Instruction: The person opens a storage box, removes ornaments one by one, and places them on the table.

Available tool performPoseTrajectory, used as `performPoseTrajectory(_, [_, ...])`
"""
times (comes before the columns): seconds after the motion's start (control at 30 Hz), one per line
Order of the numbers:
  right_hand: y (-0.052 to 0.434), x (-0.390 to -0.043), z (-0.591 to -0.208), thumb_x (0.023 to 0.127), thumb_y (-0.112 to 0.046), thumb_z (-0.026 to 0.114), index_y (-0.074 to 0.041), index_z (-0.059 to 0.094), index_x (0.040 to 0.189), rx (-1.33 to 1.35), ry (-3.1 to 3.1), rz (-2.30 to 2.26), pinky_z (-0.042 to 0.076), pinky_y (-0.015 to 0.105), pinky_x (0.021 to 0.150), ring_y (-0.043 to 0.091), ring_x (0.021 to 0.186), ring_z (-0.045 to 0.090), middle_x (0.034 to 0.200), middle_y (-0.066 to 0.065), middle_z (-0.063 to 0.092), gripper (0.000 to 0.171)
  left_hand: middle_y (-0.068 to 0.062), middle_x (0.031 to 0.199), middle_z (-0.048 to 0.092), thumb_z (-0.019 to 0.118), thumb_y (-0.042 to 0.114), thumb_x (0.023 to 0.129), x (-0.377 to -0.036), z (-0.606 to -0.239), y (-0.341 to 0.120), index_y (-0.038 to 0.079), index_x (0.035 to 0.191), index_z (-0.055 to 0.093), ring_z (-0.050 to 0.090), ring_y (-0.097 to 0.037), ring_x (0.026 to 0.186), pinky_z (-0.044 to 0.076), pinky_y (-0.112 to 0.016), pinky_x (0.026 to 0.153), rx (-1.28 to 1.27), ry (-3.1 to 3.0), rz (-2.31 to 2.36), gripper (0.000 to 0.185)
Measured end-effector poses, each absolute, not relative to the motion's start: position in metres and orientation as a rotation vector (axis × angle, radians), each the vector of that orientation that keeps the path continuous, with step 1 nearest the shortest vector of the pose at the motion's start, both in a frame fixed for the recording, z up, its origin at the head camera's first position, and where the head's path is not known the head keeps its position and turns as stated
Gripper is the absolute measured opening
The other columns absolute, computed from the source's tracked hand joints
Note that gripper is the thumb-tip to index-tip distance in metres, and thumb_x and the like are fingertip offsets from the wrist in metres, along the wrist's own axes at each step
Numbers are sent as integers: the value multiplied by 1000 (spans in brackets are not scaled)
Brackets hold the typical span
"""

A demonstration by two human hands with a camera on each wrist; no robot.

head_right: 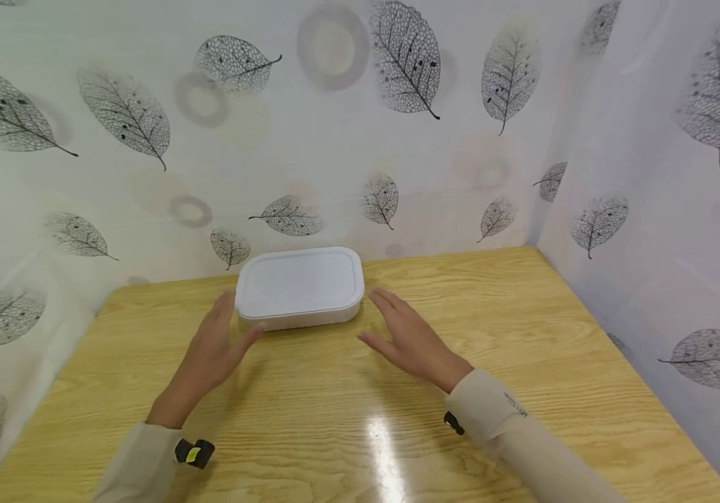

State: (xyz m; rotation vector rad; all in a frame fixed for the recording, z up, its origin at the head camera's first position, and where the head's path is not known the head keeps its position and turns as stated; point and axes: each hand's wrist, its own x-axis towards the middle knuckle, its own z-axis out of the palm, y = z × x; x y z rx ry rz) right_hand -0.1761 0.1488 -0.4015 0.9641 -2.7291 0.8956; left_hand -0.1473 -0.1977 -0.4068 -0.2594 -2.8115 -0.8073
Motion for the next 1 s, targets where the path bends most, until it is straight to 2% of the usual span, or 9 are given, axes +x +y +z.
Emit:
performPoseTrajectory(0.33, [135, -202, -412, 98, -33, 71, 1, 35, 154, 874, -2716, 1137, 35, 54, 119, 35, 144, 36, 155, 19, 40, 74, -28, 164, 7, 56, 51, 102, -163, -412, -201, -11, 157, 8, 11, -44, 151, 14, -58, 125, -171, -2829, -980, 95])
performPoseTrajectory(0.5, [128, -214, -415, 94, -25, 76, 2, 40, 151, 860, -2672, 1236, 41, 57, 114, 40, 138, 43, 152, 21, 43, 72, -27, 164, 14, 61, 49, 100, -170, -417, -203, -7, 158, 11, 17, -44, 151, 19, -59, 124, -170, -2775, -1047, 95])
performPoseTrajectory(0.63, [123, -222, -419, 92, -20, 78, 5, 41, 149, 836, -2664, 1333, 44, 61, 110, 47, 134, 45, 150, 25, 43, 72, -27, 164, 13, 63, 49, 99, -174, -421, -205, -6, 159, 9, 16, -42, 151, 20, -58, 124, -161, -2768, -1082, 98])
performPoseTrajectory(0.73, [122, -228, -423, 92, -21, 78, 5, 39, 150, 778, -2680, 1414, 45, 62, 109, 50, 134, 45, 151, 27, 42, 74, -28, 164, 9, 64, 51, 98, -175, -422, -205, -6, 159, 6, 13, -43, 151, 17, -58, 125, -143, -2779, -1102, 102])
performPoseTrajectory(1.0, [117, -237, -428, 87, -25, 83, 2, 34, 154, 667, -2729, 1567, 45, 57, 111, 45, 139, 42, 157, 23, 35, 87, -27, 165, 13, 69, 51, 94, -180, -428, -208, -4, 160, 5, 15, -41, 152, 19, -55, 125, -131, -2774, -1159, 107])
